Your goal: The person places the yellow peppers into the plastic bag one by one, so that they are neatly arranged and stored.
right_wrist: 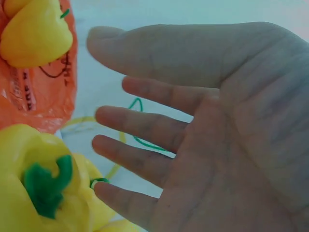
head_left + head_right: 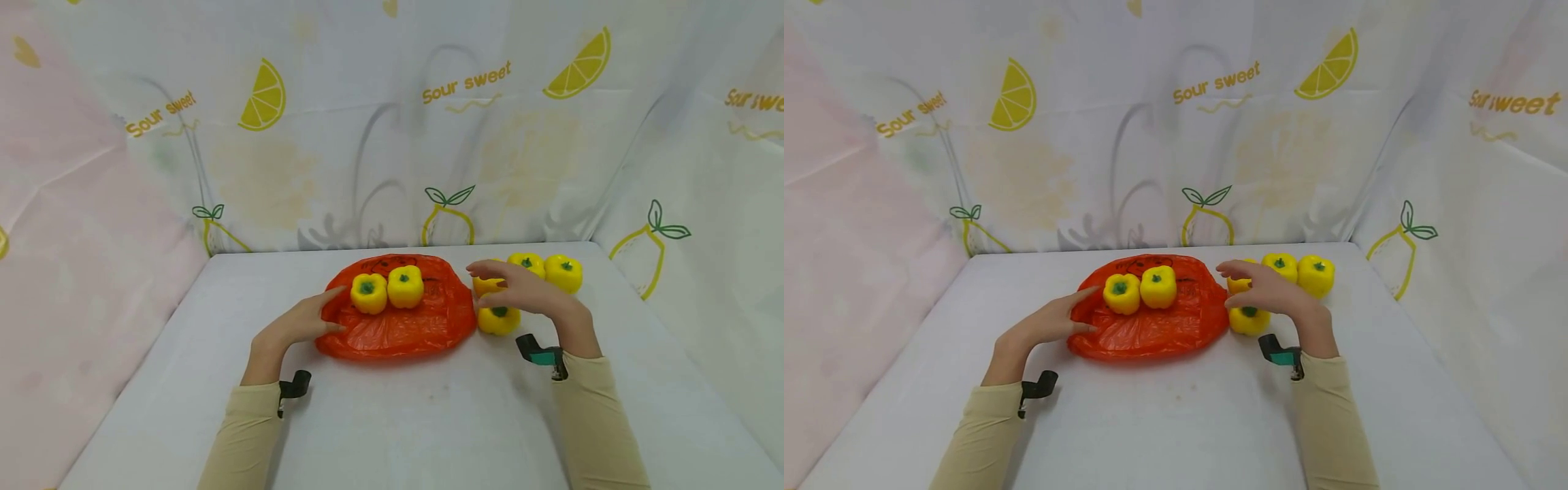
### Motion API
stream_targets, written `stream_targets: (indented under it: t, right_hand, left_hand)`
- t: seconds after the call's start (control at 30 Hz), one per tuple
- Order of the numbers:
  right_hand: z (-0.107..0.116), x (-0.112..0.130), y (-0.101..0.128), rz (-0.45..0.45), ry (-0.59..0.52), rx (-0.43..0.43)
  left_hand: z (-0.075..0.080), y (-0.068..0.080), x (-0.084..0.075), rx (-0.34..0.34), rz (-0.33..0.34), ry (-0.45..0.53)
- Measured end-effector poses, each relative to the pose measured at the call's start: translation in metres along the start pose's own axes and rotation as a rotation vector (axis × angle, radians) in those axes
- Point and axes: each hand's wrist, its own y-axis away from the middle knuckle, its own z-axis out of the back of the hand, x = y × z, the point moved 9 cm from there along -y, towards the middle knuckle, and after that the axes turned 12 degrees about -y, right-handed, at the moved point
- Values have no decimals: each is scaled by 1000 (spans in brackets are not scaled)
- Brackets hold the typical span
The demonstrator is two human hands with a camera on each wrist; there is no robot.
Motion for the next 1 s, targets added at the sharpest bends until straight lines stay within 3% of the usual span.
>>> stream_targets:
  t: [0.3, 0.63, 1.0]
  right_hand:
    - [11, -10, 13, -53, 78, 17]
    - [3, -29, 13, -156, 120, 75]
    - [-2, -42, 8, -173, 149, 91]
  left_hand:
    - [-1, -1, 2, 1, -2, 2]
    - [-3, -1, 5, 6, 7, -6]
    - [-2, -1, 3, 6, -1, 4]
